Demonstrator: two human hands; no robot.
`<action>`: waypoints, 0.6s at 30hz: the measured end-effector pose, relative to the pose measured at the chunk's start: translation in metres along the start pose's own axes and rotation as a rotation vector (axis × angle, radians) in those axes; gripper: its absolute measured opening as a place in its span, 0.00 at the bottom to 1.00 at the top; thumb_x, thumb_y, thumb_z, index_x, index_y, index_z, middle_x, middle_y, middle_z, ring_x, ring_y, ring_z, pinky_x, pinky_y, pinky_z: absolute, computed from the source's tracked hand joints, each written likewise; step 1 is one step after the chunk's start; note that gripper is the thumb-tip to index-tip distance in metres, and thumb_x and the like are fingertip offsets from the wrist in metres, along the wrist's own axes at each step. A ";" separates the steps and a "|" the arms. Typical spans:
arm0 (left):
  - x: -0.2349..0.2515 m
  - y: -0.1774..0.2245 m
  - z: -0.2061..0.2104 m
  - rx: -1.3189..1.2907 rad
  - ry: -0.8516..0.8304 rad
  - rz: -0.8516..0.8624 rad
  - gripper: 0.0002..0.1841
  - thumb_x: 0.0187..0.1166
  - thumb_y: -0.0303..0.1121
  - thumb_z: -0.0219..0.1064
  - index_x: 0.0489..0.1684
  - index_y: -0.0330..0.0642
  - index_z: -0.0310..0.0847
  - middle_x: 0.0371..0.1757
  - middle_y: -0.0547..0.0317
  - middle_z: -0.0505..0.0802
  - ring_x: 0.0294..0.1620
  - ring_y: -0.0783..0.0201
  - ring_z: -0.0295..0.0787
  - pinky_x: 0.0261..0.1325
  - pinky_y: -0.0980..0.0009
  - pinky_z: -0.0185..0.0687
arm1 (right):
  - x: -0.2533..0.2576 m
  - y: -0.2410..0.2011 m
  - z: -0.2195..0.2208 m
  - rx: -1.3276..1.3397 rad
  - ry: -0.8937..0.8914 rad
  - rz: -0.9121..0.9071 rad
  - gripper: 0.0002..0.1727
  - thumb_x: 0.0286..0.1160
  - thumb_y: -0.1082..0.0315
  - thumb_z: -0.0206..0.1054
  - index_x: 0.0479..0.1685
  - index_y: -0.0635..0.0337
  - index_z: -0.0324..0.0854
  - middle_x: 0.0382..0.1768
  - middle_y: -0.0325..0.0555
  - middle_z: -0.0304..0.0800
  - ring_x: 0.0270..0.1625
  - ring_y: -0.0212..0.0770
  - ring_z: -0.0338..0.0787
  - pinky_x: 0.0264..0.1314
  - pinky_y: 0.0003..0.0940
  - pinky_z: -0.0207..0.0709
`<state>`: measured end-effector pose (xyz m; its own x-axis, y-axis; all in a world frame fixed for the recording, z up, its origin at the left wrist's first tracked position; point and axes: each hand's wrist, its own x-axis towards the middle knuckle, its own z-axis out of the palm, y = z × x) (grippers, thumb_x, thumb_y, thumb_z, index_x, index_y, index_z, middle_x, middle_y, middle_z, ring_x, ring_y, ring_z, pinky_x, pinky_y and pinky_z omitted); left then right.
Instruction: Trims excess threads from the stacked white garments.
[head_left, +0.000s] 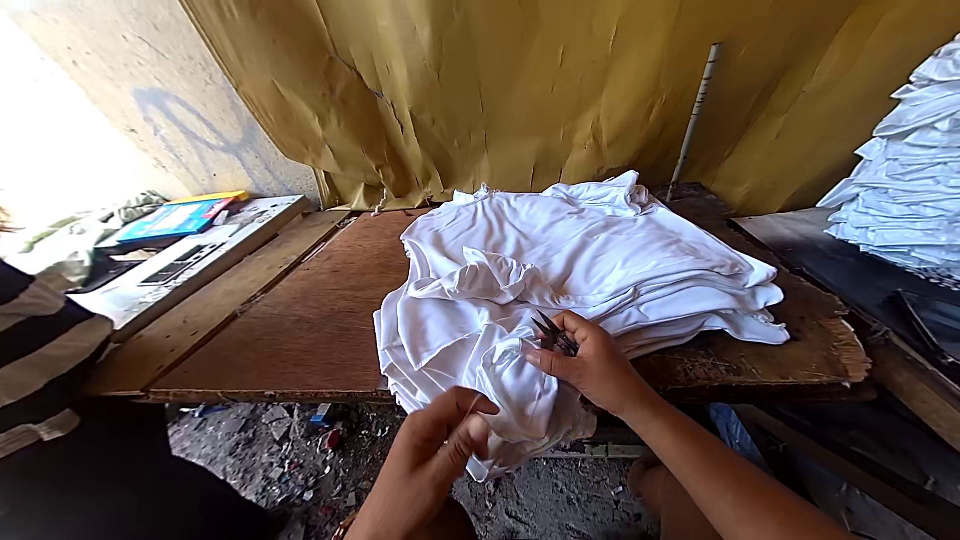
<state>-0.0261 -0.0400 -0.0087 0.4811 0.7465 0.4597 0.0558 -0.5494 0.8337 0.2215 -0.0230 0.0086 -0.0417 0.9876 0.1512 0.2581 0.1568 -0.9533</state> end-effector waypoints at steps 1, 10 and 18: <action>-0.005 0.001 0.002 0.152 -0.047 0.022 0.23 0.85 0.57 0.60 0.63 0.51 0.85 0.24 0.73 0.84 0.21 0.84 0.75 0.25 0.86 0.72 | -0.001 0.003 -0.001 0.016 0.007 -0.003 0.17 0.64 0.59 0.83 0.45 0.57 0.85 0.26 0.36 0.83 0.28 0.28 0.80 0.35 0.26 0.76; -0.025 0.061 -0.004 0.860 -0.305 -0.131 0.11 0.75 0.38 0.73 0.33 0.37 0.89 0.34 0.42 0.88 0.30 0.44 0.89 0.28 0.48 0.83 | -0.035 0.024 -0.007 -0.377 0.201 -0.529 0.04 0.60 0.70 0.66 0.32 0.58 0.83 0.29 0.39 0.83 0.30 0.28 0.81 0.31 0.22 0.76; 0.028 0.011 -0.011 0.868 0.220 0.157 0.13 0.83 0.36 0.60 0.45 0.40 0.92 0.43 0.53 0.93 0.34 0.61 0.91 0.35 0.63 0.88 | -0.049 0.044 -0.010 -0.269 0.057 -0.327 0.07 0.61 0.69 0.68 0.35 0.63 0.85 0.28 0.40 0.83 0.31 0.24 0.78 0.34 0.17 0.71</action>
<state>-0.0217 -0.0204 0.0166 0.3657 0.6452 0.6708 0.6862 -0.6738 0.2740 0.2442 -0.0648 -0.0387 -0.1114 0.8829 0.4562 0.4830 0.4493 -0.7516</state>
